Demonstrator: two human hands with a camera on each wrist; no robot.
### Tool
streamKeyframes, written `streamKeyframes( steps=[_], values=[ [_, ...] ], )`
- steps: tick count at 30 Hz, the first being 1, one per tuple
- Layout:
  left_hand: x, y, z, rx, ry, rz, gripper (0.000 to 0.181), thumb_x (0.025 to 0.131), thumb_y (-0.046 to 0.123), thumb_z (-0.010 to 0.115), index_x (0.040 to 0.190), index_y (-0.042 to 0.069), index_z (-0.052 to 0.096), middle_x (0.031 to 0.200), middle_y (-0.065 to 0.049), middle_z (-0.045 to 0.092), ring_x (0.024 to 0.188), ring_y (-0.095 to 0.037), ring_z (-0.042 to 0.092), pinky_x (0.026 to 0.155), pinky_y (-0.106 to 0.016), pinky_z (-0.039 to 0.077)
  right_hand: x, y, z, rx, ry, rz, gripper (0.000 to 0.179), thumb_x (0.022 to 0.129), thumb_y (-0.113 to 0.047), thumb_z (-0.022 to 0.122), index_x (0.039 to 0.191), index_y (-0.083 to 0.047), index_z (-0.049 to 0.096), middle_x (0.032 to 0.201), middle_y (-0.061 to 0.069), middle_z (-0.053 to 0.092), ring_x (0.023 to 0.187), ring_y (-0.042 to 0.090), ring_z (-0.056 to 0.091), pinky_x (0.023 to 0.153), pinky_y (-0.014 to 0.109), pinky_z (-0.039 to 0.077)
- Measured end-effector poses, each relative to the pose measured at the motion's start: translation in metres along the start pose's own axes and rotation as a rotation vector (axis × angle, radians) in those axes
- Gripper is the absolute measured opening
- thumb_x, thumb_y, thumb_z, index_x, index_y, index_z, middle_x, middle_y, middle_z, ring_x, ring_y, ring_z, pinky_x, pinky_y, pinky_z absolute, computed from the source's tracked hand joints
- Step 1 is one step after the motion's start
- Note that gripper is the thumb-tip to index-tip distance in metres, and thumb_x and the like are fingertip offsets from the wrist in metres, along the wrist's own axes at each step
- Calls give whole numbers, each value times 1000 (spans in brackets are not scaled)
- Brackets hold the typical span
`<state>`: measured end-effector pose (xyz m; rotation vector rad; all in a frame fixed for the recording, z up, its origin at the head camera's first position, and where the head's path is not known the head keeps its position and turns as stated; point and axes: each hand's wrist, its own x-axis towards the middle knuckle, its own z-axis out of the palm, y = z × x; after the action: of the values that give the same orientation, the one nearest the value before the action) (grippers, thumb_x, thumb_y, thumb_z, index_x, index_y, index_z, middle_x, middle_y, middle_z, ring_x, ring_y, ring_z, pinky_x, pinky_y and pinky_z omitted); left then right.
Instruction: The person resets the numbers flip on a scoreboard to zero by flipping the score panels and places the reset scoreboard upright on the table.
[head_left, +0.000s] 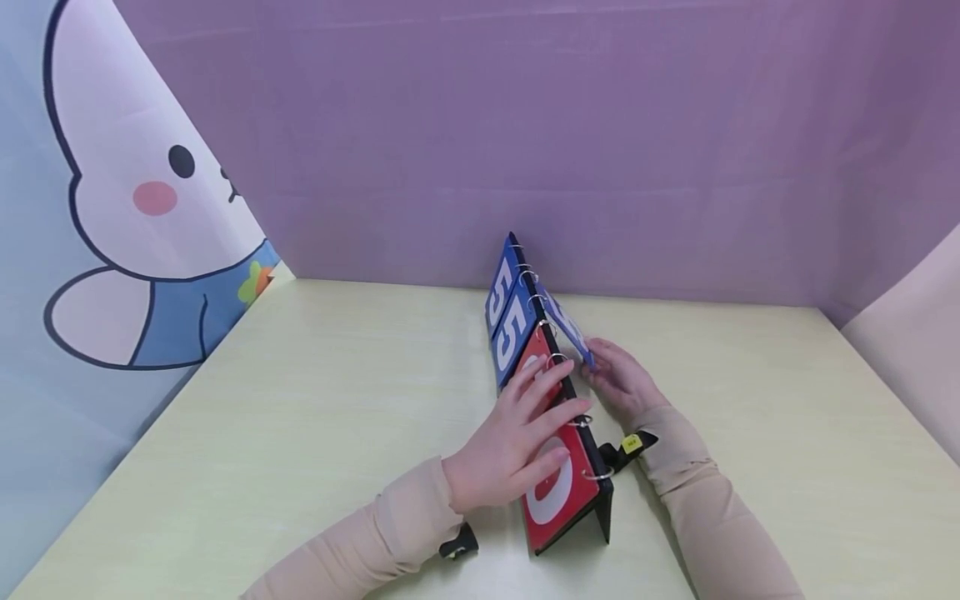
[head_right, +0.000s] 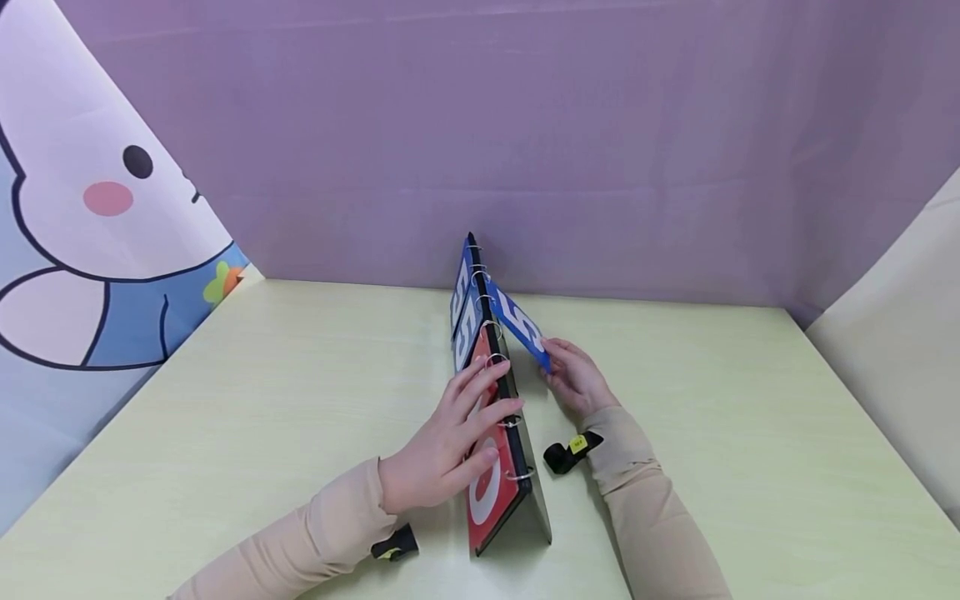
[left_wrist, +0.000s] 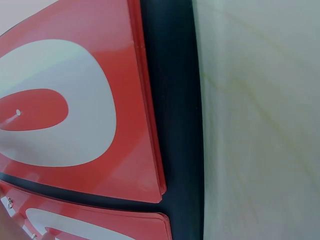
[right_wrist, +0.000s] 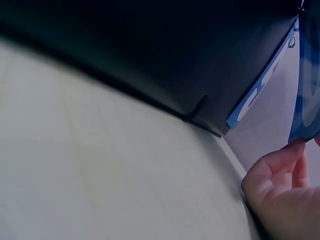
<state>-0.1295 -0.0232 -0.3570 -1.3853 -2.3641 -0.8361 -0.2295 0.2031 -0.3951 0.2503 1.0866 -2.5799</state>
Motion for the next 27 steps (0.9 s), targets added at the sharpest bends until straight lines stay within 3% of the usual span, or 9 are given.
streamKeyframes(
  steps=[6, 10, 16, 21, 23, 27],
  values=[
    [0, 0, 0, -8, -2, -5, 50, 95, 29, 47, 143, 21, 36, 157, -5, 11, 145, -29, 3, 117, -50, 16, 2, 0, 2, -107, 81, -41, 18, 96, -7, 52, 82, -11, 63, 75, -1, 65, 64, 5, 58, 59, 16, 45],
    [0, 0, -1, -7, -5, -8, 51, 94, 28, 48, 143, 21, 36, 157, -7, 12, 145, -28, 3, 117, -50, 15, 3, -1, 2, -113, 116, -34, 14, 95, -6, 52, 85, -11, 61, 78, -1, 65, 67, 6, 61, 60, 16, 47],
    [0, 0, 0, -20, -14, -21, 51, 95, 30, 46, 143, 20, 36, 157, -7, 13, 145, -28, 2, 116, -51, 16, 2, -1, 1, -182, 94, -38, 8, 95, -4, 51, 96, -11, 55, 81, 0, 69, 73, 7, 66, 68, 17, 53],
    [0, 0, 0, -30, -14, -24, 51, 95, 32, 45, 144, 20, 36, 157, -8, 14, 145, -27, 1, 116, -51, 17, 3, 1, 1, -259, 82, -69, 9, 97, -4, 47, 101, -10, 52, 76, -2, 69, 69, 5, 65, 65, 17, 53],
    [0, 0, 0, -31, -13, -24, 51, 95, 32, 45, 143, 20, 37, 157, -7, 13, 145, -27, 2, 116, -51, 17, 3, 3, 1, -329, 98, -93, 11, 97, -5, 49, 106, -9, 51, 76, -4, 69, 69, 4, 65, 65, 17, 52],
    [0, 1, -1, -20, -13, -20, 50, 95, 33, 45, 142, 19, 38, 157, -6, 12, 145, -27, 2, 116, -51, 17, 4, 4, 0, -555, 144, -173, 35, 94, -6, 54, 128, -1, 44, 75, -10, 67, 71, 1, 62, 66, 15, 50]
  ],
)
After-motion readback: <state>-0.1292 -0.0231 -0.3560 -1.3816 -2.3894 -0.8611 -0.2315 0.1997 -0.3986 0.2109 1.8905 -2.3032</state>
